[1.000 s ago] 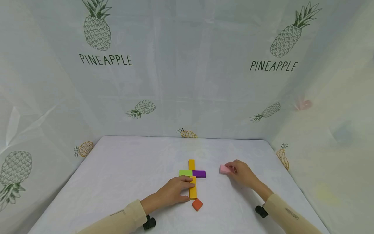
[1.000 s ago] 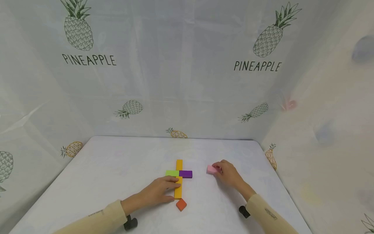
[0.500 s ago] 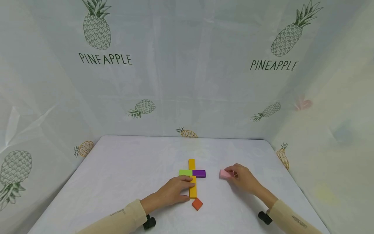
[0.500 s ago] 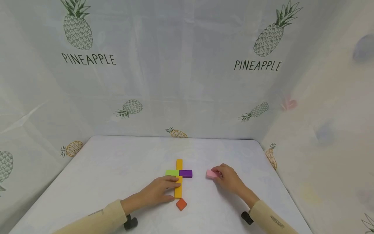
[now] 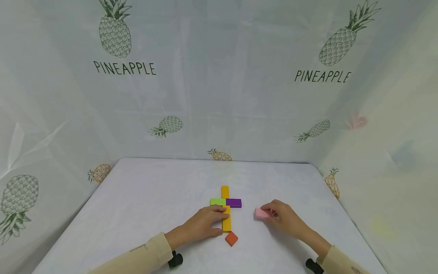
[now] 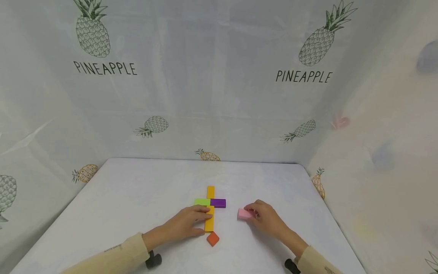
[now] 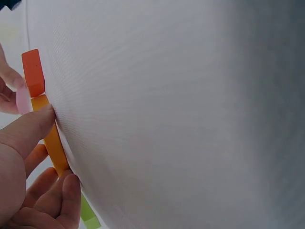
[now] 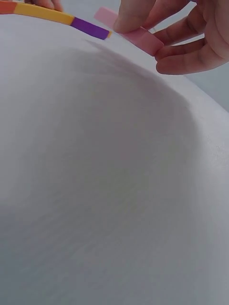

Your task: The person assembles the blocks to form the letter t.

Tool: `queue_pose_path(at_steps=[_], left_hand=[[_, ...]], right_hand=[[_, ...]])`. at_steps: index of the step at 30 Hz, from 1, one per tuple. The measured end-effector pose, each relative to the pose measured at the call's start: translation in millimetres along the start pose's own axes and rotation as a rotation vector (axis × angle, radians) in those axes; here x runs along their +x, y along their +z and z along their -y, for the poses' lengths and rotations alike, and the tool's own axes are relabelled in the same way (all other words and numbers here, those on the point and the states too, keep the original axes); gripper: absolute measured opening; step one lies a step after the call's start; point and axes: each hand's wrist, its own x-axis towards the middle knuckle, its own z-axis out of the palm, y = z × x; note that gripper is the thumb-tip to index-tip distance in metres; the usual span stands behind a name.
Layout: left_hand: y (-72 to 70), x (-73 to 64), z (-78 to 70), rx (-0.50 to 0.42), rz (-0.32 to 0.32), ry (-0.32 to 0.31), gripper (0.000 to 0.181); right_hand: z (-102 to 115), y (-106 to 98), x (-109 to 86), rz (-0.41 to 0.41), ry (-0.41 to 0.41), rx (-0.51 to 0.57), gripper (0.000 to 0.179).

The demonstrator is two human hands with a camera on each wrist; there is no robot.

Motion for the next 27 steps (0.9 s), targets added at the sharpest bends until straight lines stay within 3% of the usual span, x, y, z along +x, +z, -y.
queue_pose_path(at_steps=[14,27], left_hand=[[1.5,0.2,1.7,0.007,0.003,-0.003,0.051],[2.4,2.1,1.4,0.006,0.013,-0.025,0.051]], right_hand=[[17.9,8.6,-15.6,0.044,-0.042,0.025,0.029],[33.9,14.8,-22.1,0.157,0.062,0.076,0.029]])
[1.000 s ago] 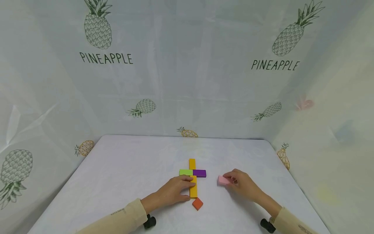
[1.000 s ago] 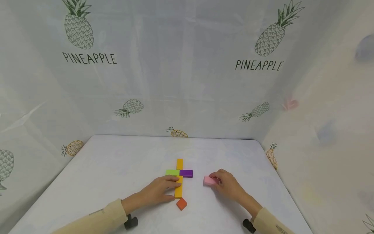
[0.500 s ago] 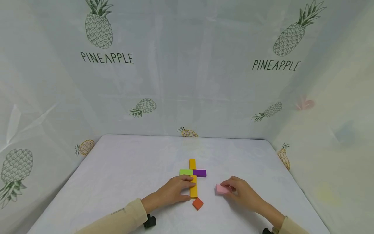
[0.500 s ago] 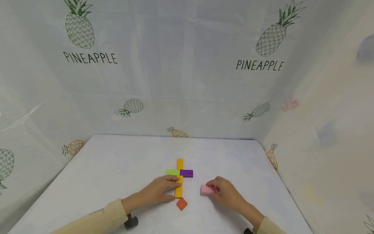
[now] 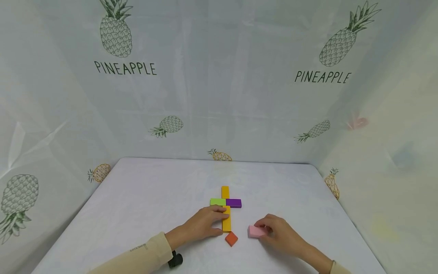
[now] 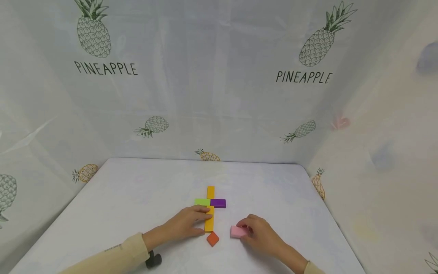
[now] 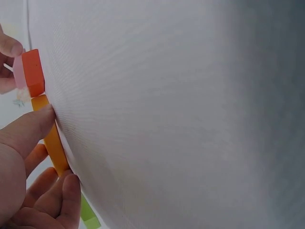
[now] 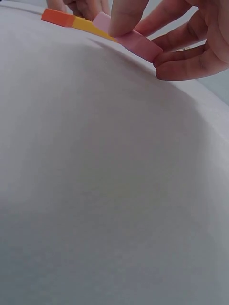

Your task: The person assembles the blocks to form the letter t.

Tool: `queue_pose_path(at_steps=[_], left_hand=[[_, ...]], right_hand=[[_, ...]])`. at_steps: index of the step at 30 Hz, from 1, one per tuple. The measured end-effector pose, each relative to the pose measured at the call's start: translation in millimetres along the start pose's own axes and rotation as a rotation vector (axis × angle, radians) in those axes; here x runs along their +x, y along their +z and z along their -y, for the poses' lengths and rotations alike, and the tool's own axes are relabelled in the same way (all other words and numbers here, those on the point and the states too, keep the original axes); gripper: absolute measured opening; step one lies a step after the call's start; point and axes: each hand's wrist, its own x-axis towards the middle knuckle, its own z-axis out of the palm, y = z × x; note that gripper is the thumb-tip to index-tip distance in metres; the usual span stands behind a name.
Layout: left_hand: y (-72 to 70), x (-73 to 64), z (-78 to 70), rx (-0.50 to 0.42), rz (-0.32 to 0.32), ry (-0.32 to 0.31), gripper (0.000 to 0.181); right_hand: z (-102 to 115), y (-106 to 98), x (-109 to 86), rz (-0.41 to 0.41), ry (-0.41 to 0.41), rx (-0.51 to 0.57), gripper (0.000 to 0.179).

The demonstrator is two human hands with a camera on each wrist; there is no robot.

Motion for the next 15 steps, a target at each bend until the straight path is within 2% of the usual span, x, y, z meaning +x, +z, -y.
queue_pose_path(at_steps=[8,15], left_hand=[[0.1,0.4,0.5,0.001,-0.002,0.001,0.051],[-0.2,-0.5,0.8,-0.005,-0.013,0.025,0.051]], right_hand=[[7.6,5.2,-1.7,0.022,-0.047,0.028,0.027],[15.9,8.5,-2.3,0.076,-0.007,0.054,0.026]])
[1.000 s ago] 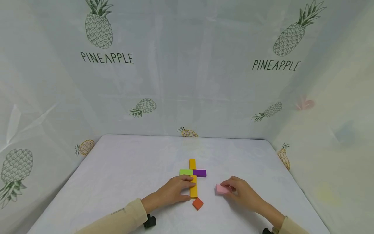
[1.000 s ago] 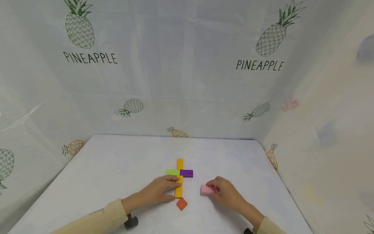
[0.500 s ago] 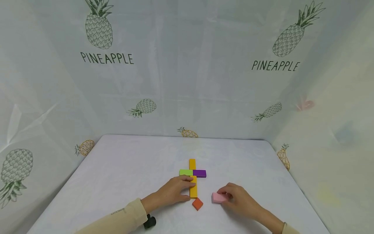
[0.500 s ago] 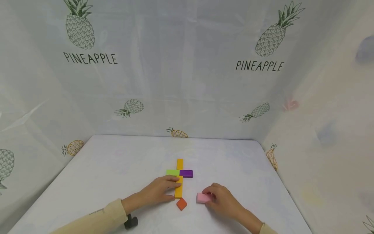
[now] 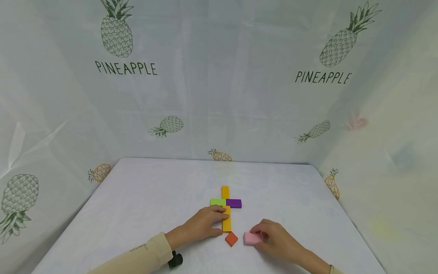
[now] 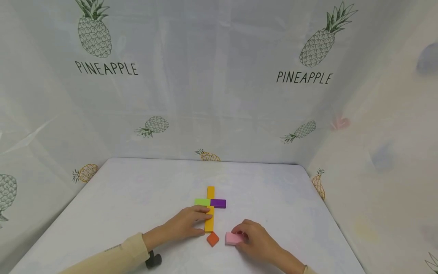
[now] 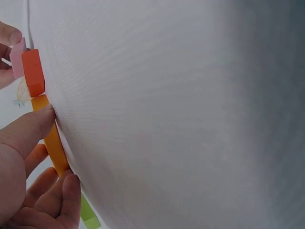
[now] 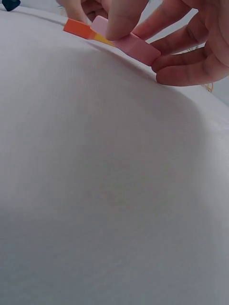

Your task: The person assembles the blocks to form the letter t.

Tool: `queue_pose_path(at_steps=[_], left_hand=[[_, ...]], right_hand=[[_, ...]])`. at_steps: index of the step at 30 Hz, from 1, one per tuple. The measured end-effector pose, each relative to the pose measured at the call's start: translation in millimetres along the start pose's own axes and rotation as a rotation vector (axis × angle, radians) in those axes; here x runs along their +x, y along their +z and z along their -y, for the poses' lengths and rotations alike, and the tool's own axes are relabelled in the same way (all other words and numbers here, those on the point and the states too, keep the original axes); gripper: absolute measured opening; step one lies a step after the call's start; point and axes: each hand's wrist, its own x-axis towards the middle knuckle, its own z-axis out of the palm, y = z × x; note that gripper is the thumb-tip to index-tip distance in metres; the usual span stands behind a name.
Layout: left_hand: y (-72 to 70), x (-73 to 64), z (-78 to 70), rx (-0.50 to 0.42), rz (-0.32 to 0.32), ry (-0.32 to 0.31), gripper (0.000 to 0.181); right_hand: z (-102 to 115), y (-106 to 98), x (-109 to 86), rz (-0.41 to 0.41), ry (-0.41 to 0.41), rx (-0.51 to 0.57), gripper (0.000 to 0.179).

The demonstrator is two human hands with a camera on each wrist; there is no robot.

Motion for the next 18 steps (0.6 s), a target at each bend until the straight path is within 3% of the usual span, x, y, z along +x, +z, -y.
queue_pose_path(at_steps=[7,18], left_hand=[[2.1,0.4,1.3,-0.001,0.004,-0.011,0.051],[3.3,1.2,3.2,0.004,0.002,-0.01,0.051]], right_hand=[[4.9,3.4,-0.7,0.029,0.029,0.015,0.026],[7.4,8.5,-0.1,0.032,0.01,0.023,0.027]])
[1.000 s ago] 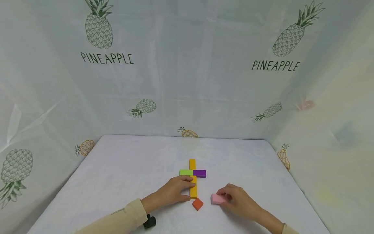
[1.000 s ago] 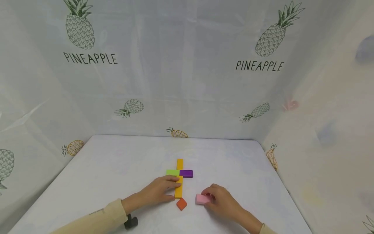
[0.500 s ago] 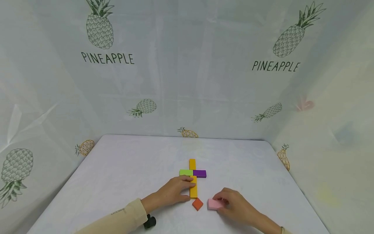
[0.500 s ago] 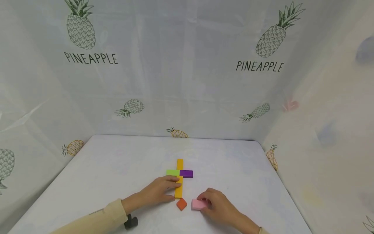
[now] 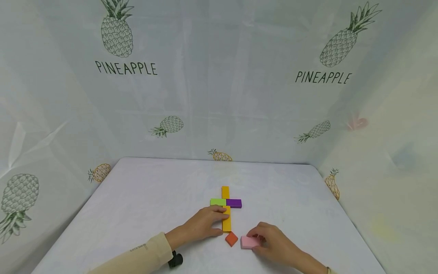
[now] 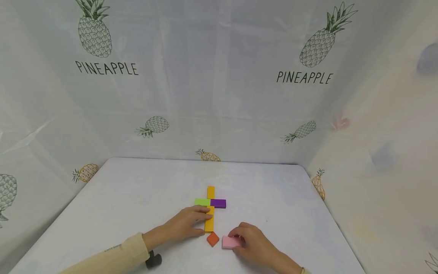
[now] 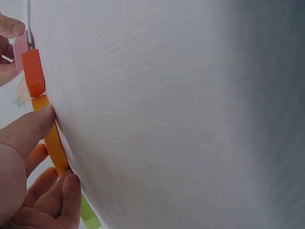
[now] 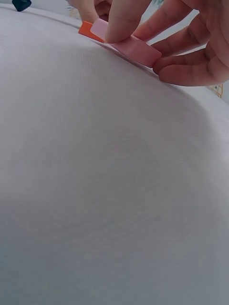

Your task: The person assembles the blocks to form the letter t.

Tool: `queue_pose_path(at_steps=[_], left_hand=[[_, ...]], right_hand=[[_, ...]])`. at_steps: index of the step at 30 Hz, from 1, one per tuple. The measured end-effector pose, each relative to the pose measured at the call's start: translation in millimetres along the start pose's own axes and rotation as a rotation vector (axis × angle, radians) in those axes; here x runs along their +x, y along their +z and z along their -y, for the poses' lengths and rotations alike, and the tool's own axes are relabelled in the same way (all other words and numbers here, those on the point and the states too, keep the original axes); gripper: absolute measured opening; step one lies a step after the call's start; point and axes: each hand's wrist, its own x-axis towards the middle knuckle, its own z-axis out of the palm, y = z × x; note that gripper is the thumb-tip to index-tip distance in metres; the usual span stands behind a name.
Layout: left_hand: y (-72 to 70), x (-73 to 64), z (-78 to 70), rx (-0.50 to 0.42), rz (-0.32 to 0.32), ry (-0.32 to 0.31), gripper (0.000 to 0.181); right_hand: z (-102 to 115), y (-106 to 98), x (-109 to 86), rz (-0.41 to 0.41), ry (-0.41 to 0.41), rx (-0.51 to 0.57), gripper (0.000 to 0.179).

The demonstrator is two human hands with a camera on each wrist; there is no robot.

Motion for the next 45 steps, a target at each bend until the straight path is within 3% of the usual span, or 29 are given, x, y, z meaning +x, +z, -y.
queue_pose_path(at_steps=[8,25,45], left_hand=[[-1.8,-1.6,-1.0,-0.004,-0.01,0.025,0.051],[-2.1,-1.3,-1.6,0.0,-0.01,0.02,0.052],[-0.2,0.4,-0.1,-0.01,0.004,-0.01,0.052]], right_hand=[[2.4,2.1,0.5,-0.01,-0.04,-0.011,0.027],[1.3,5.9,2.2,-0.02,-0.088,-0.033,0.027],[0.4,9.1,1.4,-0.088,-0.187,-0.077,0.029]])
